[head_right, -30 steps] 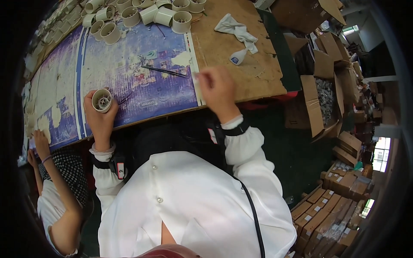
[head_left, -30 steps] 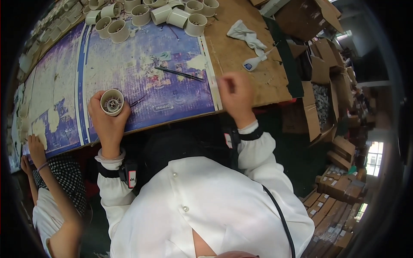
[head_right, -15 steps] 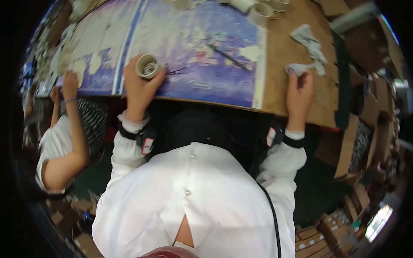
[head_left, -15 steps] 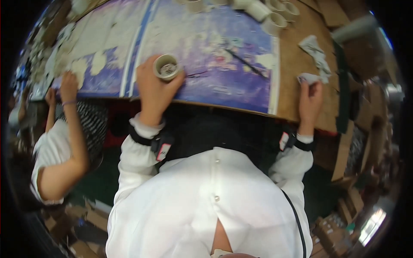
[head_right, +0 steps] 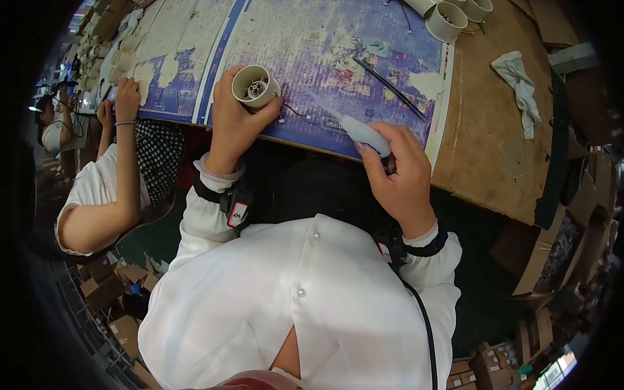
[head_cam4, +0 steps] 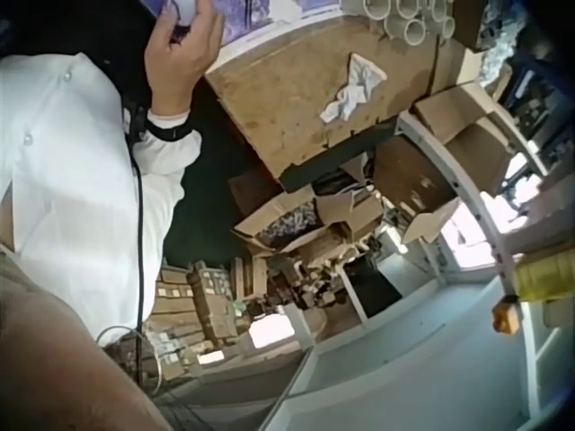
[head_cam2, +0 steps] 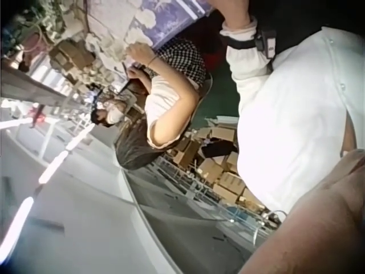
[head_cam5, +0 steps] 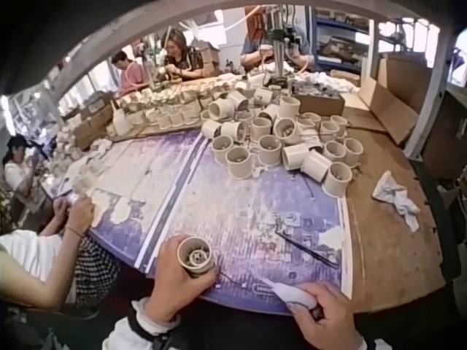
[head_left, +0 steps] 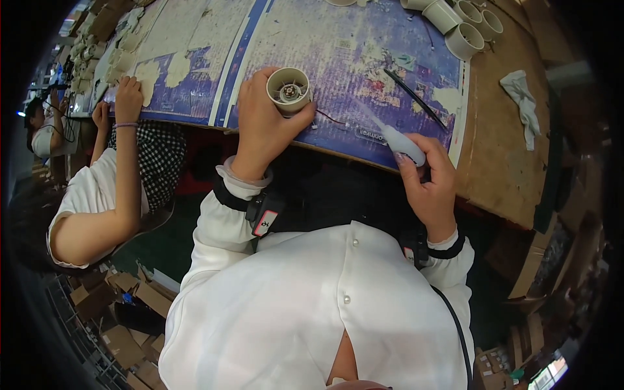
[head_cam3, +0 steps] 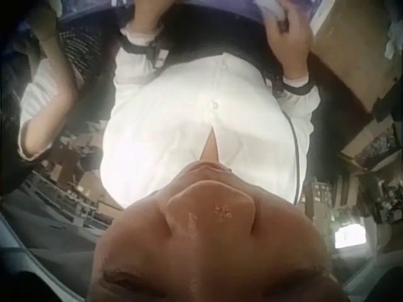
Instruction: The person applies glue to a plastic housing, inserts a motor with wires, and uses tweezers to tuck the wires into internal slots before setting the assembly aside.
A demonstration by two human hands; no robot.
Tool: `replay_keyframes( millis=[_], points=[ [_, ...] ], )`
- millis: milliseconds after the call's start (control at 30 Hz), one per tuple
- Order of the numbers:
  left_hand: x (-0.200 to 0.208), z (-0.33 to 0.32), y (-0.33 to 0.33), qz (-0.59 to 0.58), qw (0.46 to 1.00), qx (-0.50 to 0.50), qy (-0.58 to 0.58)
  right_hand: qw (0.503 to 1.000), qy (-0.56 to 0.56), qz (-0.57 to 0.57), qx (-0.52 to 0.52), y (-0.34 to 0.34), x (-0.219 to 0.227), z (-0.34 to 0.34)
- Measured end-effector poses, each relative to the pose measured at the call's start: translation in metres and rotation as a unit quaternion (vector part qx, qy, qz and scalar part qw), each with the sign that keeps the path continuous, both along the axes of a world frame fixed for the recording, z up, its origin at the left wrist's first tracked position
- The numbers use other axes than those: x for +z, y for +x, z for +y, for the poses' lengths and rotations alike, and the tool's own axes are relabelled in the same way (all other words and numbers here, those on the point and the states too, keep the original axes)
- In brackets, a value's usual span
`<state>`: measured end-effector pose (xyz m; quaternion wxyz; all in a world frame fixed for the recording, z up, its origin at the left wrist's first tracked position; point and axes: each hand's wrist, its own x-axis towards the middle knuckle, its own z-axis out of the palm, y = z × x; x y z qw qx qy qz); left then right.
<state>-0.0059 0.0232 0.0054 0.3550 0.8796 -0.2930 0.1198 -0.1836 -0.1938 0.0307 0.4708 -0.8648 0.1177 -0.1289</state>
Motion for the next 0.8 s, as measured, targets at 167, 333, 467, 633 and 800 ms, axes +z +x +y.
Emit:
replay_keyframes(
  millis=[167,333,467,633,800],
  points=[
    [0.001,0.0,-0.001,0.006,1.0,0.002,-0.008,0.995,-0.055,-0.081,0.029,0.012,-0.005,0.001],
    [0.002,-0.002,-0.003,0.012,1.0,0.009,-0.015,0.992,-0.078,-0.09,0.047,0.014,-0.004,0.0],
    [0.002,0.0,-0.002,0.005,1.0,0.008,-0.007,0.989,-0.098,-0.092,0.055,0.016,0.0,0.0],
    [0.001,-0.001,-0.002,0.002,1.0,0.01,-0.016,0.988,-0.111,-0.093,0.061,0.017,0.002,0.002],
    [-0.001,-0.001,-0.002,-0.008,1.0,0.009,-0.023,0.986,-0.122,-0.094,0.063,0.019,0.001,0.003]
  ],
)
